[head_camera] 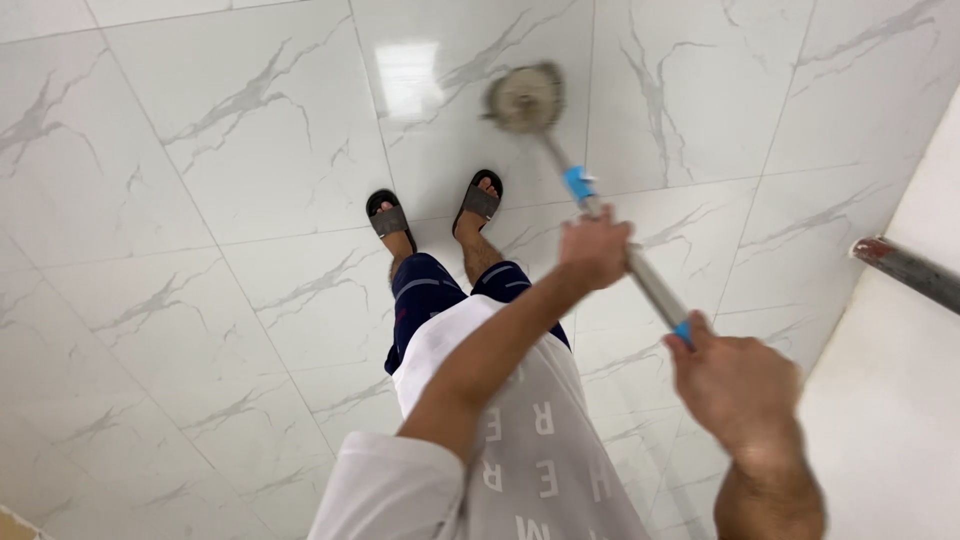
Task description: Mopping a tiled floor using a spin mop.
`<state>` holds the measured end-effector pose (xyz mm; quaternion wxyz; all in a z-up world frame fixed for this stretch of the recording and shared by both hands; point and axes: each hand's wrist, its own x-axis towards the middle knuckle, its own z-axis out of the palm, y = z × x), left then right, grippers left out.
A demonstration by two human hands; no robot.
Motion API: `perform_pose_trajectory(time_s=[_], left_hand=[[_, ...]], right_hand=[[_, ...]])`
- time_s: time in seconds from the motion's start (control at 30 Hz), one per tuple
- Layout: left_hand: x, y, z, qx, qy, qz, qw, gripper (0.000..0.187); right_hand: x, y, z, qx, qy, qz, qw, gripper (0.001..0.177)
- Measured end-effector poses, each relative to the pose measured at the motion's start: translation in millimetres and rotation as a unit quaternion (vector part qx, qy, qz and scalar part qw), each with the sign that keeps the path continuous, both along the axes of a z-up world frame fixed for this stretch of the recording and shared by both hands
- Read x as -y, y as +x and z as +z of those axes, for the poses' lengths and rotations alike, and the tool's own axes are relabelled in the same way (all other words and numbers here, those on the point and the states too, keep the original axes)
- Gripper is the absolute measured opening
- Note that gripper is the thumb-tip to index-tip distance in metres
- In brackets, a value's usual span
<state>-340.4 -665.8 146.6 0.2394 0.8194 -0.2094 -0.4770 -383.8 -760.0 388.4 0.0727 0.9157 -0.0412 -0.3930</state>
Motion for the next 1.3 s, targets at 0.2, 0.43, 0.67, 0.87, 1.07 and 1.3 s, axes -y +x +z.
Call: perform_pose_trajectory(time_s=[0.2, 0.43, 0.67, 0.87, 1.07, 1.3], left_hand=[[-213.6, -61.4, -185.8, 0.096, 0.211, 0.080, 0.969, 0.041], [-217.7, -28.8, -149.2, 0.055, 0.314, 0.065, 0.946, 0.063], [1.6, -17.6, -28.6, 0.025, -0.084, 0.065, 0.994, 0.043], [-22.0, -5.9, 1.9, 0.005, -0.118, 0.015, 0.993, 0.041], [-221.3, -49.7, -32.2, 0.029, -0.030, 0.000, 0.999, 0.040], [-552.7, -97.8, -145.3, 0.038, 0.201, 0.159, 0.966, 0.020]], right_hand=[[-102.7, 11.6, -149.0, -0.053, 0.248, -0.060, 0.965, 0.035], [-118.9, 10.0, -180.1, -0.102, 0.223, -0.059, 0.968, 0.041], [-25.5, -0.9, 4.2, -0.040, -0.079, 0.007, 0.996, 0.047], [-66.7, -23.4, 3.9, -0.003, -0.131, 0.034, 0.991, 0.042], [-201.6, -39.9, -14.9, -0.001, 0.003, 0.046, 0.999, 0.045], [-448.8, -26.3, -154.7, -0.103, 0.237, -0.006, 0.966, 0.032]])
